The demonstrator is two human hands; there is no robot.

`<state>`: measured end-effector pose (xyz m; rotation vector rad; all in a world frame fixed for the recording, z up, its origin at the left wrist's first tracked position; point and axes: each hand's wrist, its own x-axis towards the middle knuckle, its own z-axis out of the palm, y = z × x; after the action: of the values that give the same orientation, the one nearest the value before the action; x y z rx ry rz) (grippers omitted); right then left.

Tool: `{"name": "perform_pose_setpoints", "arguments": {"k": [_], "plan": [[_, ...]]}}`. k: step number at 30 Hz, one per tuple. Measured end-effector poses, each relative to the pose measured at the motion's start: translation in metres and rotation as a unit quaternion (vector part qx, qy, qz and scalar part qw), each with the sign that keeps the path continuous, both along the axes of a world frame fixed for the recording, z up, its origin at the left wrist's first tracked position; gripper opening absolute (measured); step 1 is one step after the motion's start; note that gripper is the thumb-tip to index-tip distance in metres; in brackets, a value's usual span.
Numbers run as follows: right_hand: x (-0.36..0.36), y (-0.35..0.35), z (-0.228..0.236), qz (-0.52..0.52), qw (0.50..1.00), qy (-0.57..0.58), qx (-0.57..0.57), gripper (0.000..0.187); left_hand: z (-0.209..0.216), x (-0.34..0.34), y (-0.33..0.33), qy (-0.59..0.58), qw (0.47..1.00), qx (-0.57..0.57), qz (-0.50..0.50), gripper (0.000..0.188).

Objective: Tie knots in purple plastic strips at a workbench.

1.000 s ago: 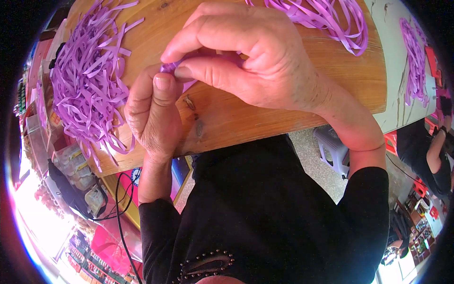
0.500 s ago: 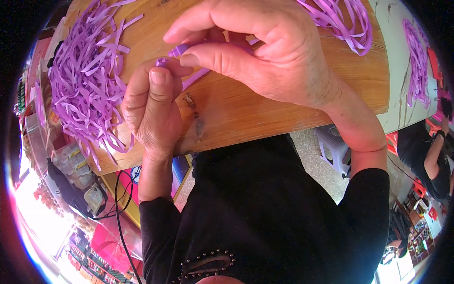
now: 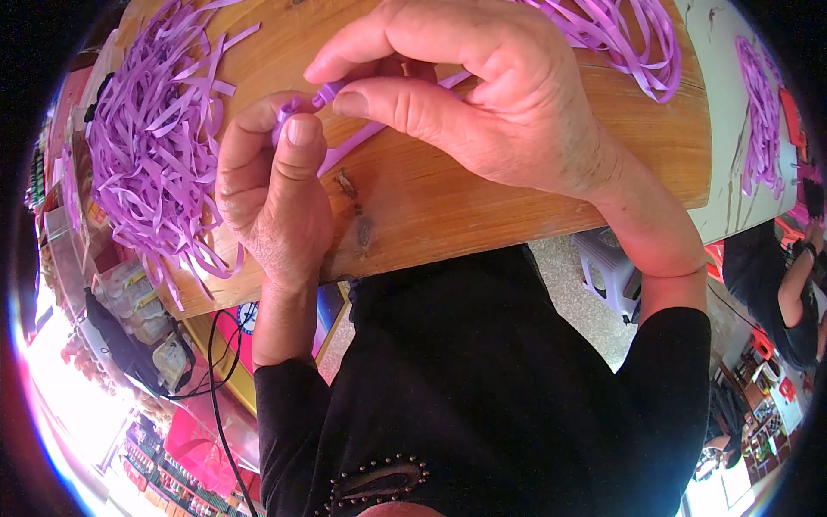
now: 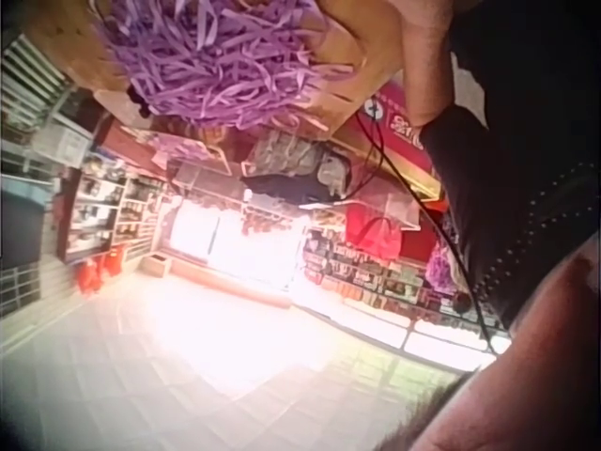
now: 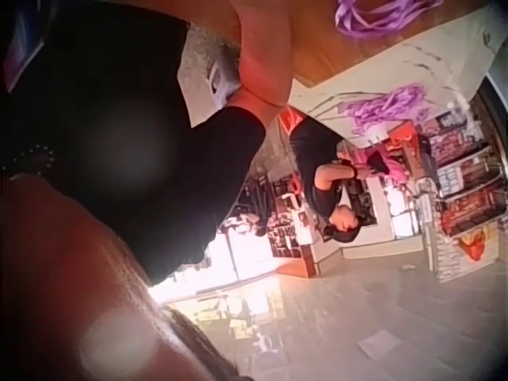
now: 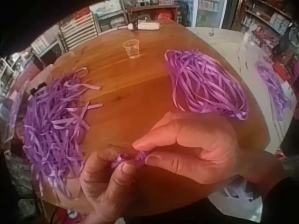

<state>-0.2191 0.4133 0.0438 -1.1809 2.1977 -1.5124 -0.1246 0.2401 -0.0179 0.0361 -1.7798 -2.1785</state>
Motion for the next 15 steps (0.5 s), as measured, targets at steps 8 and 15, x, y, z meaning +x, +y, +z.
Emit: {"name": "perform_pose_setpoints", "arguments": {"k": [8, 15], "plan": [[-0.007, 0.006, 0.006, 0.014, 0.991, -0.117, 0.057, 0.037, -0.003, -0.004, -0.008, 0.03, 0.995, 0.058, -0.077, 0.027], [0.0, 0.003, -0.026, 0.065, 0.992, -0.038, -0.098, 0.039, 0.006, -0.009, 0.027, -0.011, 0.998, 0.062, -0.019, 0.027]]}}
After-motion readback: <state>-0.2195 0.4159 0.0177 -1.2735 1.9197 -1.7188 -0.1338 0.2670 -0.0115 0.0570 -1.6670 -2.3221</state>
